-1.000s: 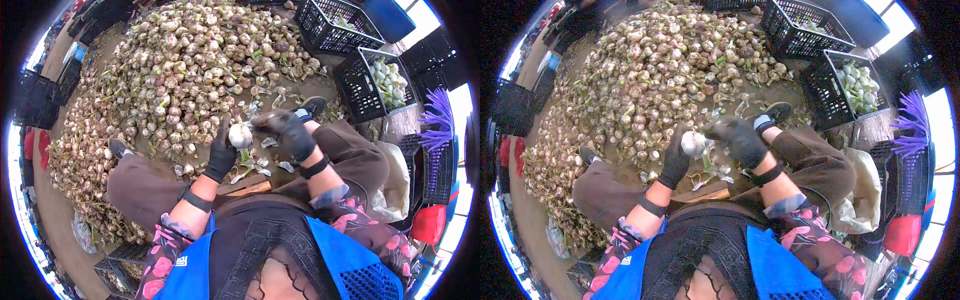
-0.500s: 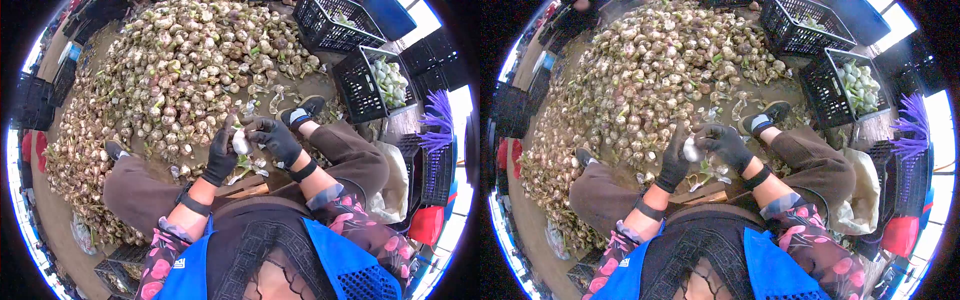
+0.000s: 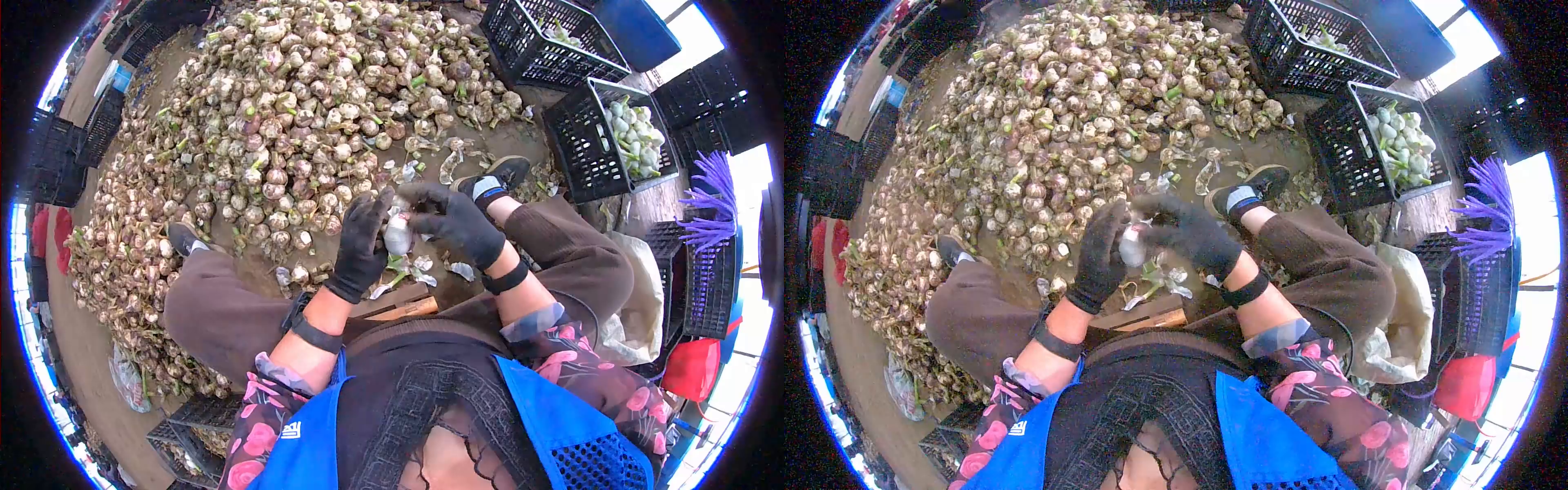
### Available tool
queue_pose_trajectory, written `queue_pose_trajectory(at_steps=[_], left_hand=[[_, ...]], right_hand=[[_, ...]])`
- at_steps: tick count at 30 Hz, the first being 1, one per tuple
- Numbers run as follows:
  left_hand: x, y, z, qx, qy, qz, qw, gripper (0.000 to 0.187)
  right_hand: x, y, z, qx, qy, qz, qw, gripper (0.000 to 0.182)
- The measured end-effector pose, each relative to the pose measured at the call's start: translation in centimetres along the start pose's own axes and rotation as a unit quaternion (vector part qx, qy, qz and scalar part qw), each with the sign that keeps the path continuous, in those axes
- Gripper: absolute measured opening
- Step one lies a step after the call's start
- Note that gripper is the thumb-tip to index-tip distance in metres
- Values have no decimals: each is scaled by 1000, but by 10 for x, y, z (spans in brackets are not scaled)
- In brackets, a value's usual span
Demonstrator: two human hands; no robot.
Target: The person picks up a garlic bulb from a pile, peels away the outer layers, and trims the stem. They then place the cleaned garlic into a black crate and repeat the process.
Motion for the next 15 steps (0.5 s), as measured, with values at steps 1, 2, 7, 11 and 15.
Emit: queue_pose_trajectory(at_steps=[1,2,7,11,15], left_hand=[[0,1,1,-1,2,0,1000,53],[-1,2,3,1,3,2,1000,53],[2,-2,8,-24,-7,80,996,56],[-8,-7,10,-57,-4,52,997,60],[-12,-1,6,3,8,19,1000,50]], right_hand=[[1,-6,1,0,-2,1,1000,30],[3,-12,2,26,-40,-2,999,28],[2,-22,3,52,-87,241,965,16],[-4,-21,12,147,-109,31,983,18],[-3,-24,4,63,-35,122,990,31]])
Point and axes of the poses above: each hand's wrist, its own z-axis away from the middle knuckle, its own x-axis out of the palm, y = z × x, the point moved 4 cm from there along -z, towards the middle knuckle, and after that the axes turned 15 degrees about -y, right-handed, at the moved point
